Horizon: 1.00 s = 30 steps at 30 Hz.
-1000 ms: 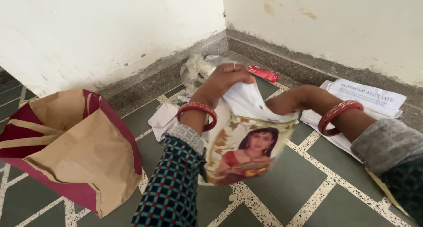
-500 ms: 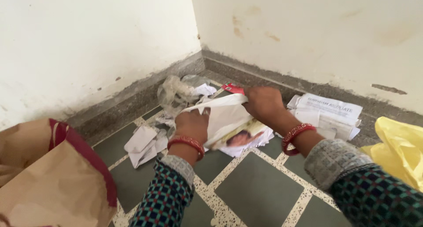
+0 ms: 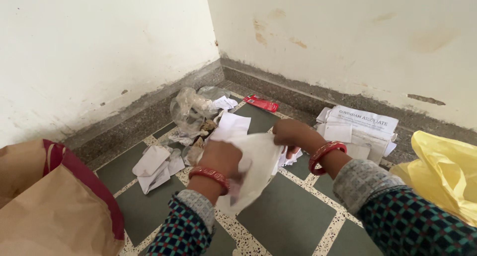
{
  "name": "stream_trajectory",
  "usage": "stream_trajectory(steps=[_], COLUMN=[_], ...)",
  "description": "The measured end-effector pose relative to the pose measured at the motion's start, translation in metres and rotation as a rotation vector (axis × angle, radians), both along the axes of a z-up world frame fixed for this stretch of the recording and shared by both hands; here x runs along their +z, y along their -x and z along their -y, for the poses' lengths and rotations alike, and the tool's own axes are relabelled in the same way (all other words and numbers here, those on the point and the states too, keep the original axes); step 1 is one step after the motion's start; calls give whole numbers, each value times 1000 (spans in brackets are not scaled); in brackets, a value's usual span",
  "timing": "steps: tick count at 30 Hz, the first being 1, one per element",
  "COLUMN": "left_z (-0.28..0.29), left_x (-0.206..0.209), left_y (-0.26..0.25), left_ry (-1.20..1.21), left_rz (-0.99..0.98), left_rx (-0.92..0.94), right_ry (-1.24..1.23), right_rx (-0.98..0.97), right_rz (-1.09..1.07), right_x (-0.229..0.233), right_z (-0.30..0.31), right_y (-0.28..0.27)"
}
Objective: The person sorts through light fixtures and documents on the floor, placing some fixtures into a yellow bag and organizing various papers.
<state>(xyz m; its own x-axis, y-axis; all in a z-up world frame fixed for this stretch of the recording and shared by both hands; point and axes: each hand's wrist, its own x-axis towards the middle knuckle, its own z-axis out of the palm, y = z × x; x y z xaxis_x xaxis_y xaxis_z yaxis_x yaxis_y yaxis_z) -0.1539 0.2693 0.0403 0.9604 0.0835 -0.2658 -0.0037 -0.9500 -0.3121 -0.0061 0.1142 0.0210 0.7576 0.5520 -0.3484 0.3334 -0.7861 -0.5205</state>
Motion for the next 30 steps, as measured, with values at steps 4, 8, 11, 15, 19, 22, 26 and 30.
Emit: stream_trajectory(steps=[4, 8, 11, 15, 19, 22, 26, 30], left_z=[-17, -30, -47, -59, -54, -37, -7, 32], left_x=[-15, -28, -31, -24, -34, -57, -83, -105], left_y=[-8, -19, -21, -8, -11, -22, -48, -73], left_ry=[23, 4, 159, 455, 676, 905, 1006, 1230], left_rz=[643, 822, 676, 443, 230, 232, 12, -189], left_rx=[-199, -72, 122, 120, 73, 51, 76, 288], right_ry=[-258, -232, 64, 334, 141, 204, 238, 317], right_rx=[45, 295, 303, 225, 279, 157, 91, 11], right_rz=[-189, -137, 165, 504, 50, -88, -91, 111], right_x=[-9, -18, -27, -57, -87, -115, -144, -157], right_z=[-4, -11, -9, 19, 58, 100, 125, 167], right_y=[-18, -37, -42, -47, -66, -58, -64, -51])
